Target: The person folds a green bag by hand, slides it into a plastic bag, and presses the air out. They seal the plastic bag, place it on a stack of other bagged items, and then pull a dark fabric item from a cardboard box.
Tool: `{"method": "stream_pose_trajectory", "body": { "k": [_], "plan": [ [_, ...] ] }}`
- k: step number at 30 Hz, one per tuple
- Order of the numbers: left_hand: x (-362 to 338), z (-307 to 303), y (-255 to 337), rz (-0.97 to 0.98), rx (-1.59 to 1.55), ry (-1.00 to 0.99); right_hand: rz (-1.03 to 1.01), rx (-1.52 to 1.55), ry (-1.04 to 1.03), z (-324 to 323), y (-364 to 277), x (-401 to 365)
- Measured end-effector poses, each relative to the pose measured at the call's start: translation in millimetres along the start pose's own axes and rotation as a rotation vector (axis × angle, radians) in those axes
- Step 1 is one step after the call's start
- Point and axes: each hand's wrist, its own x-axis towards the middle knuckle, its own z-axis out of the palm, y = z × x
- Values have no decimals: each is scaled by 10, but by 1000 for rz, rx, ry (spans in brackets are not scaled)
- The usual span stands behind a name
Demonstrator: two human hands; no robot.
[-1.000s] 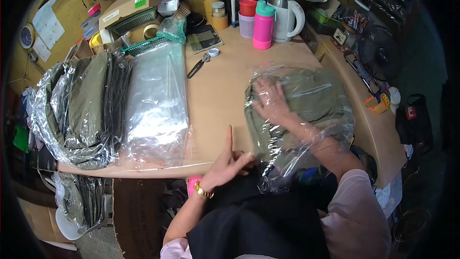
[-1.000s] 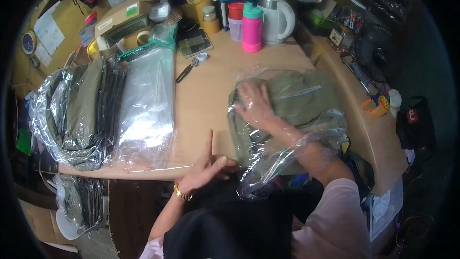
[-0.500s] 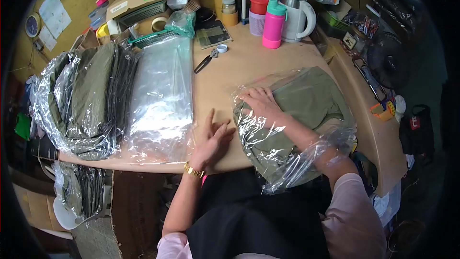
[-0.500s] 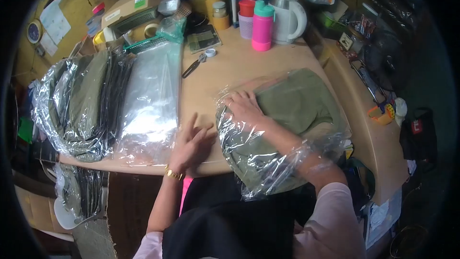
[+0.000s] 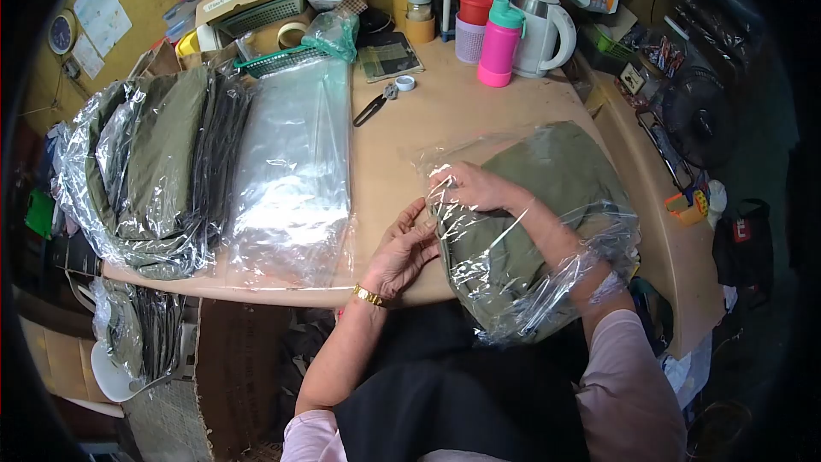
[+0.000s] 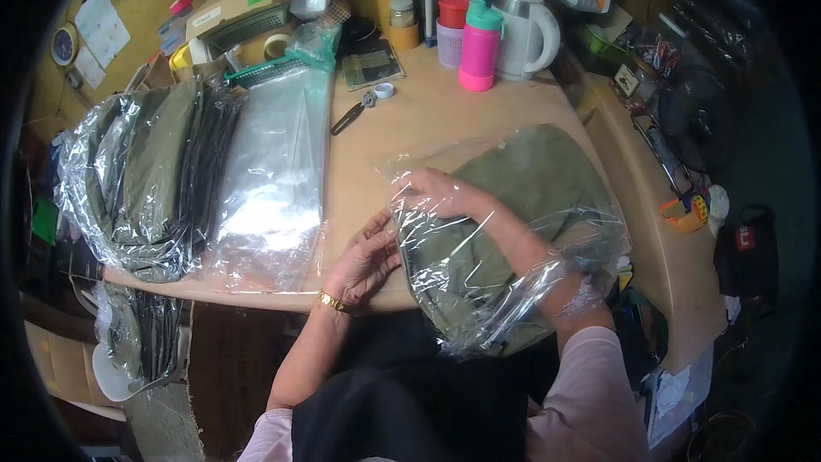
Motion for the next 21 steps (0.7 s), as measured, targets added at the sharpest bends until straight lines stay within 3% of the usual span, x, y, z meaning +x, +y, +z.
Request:
{"method": "stream_pose_trajectory", "body": {
  "k": [1,2,5,7,9,10,11,13,15,17,18,19,21],
  "plan": [
    [-23,44,19,15,-39,-19,89,99,-172,-23,18,3],
    [-37,63,32,31,-77,-37,-75,-18,-130,32,162,17],
    [-22,-171,-9,14,-212,-184,-17,246,-274,6,184,-16],
    [-77,-111,2,33,-234,-147,-46,293,-164,32,-19,-91],
    [-127,-30,9,52,-254,-115,1,45,194,81,-82,-61],
    [-155,19,1,6,-173,-77,-29,106,350,147,-208,-74],
    [-179,85,-3,-38,-92,-38,-30,103,349,148,-206,-82],
    [-211,226,-19,-36,-106,-15,-20,-229,369,154,-159,-82],
    [-152,157,-99,150,185,-31,-126,-296,315,107,-64,-149],
    [-217,265,-95,171,210,58,-164,-383,163,57,-22,-203],
    [-254,252,-100,209,309,22,92,-107,-89,-124,-411,-200],
    [-286,250,-108,249,408,-13,93,-108,-87,-207,-346,-179],
    [-332,312,-119,280,404,-30,41,110,-366,-360,-213,-166]
  ]
}}
